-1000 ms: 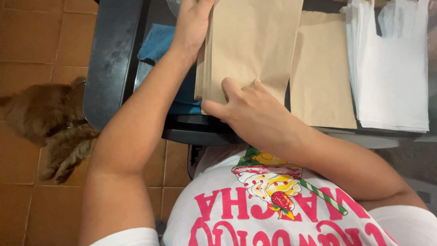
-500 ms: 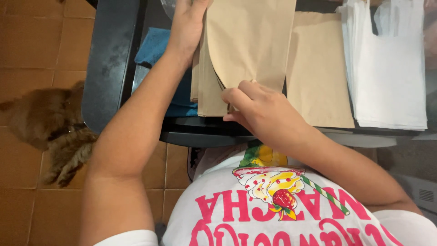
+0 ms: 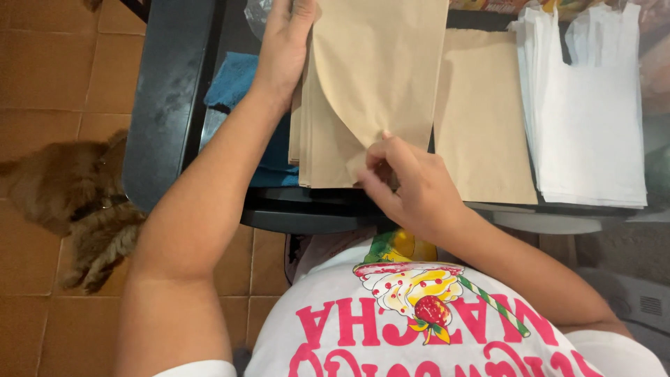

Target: Organizing stacks of paper and plastic bags into trays on a counter.

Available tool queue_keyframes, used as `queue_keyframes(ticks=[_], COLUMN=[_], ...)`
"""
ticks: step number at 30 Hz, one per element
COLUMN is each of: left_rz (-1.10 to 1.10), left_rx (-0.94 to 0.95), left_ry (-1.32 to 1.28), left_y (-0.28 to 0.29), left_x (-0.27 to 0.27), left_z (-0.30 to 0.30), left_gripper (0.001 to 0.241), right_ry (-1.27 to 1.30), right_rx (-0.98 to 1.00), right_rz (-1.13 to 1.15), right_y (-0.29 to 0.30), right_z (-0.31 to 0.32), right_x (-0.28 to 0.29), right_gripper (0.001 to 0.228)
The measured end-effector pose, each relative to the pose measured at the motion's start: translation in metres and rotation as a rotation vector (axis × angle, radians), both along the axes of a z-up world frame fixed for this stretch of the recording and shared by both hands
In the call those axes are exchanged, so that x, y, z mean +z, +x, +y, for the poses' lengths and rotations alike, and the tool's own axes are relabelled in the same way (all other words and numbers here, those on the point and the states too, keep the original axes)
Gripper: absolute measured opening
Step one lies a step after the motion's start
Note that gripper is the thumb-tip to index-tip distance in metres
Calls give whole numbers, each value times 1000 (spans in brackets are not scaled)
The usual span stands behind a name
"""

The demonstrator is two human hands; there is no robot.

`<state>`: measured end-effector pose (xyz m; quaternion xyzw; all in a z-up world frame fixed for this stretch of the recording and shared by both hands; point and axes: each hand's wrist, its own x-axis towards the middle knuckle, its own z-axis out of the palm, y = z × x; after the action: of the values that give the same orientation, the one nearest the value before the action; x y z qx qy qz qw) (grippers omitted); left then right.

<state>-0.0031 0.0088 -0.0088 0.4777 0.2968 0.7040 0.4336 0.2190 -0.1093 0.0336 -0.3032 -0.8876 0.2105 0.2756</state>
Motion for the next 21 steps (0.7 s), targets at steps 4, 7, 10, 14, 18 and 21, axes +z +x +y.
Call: queue_keyframes(ticks=[4,7,10,14,18,21], left_rz=[46,369,383,0,126,152], left_rx=[-21,260,257,-3,-141,-97], left_ry=[82,-19,-59,-126,-5,-52], left_y=[-3,-15,-8,-5,-9,-8], left_x=[-3,-23,-3,-5,3,9], left_z=[0,16,9,2,-7,-11], left_gripper=[33,47,44,36,45,44], right_ry=[-26,-105,-131,-189,-257,-177], right_rx=[-6,53,33,40,-93,-395], right_rz=[92,250,318,443,593,479], right_y=[1,3,11,27,79,125], right_z=[2,-3,-3,-6,-13,-13], right_x=[2,10,-3,-8,7,36], right_gripper=[15,27,26,25,27,25])
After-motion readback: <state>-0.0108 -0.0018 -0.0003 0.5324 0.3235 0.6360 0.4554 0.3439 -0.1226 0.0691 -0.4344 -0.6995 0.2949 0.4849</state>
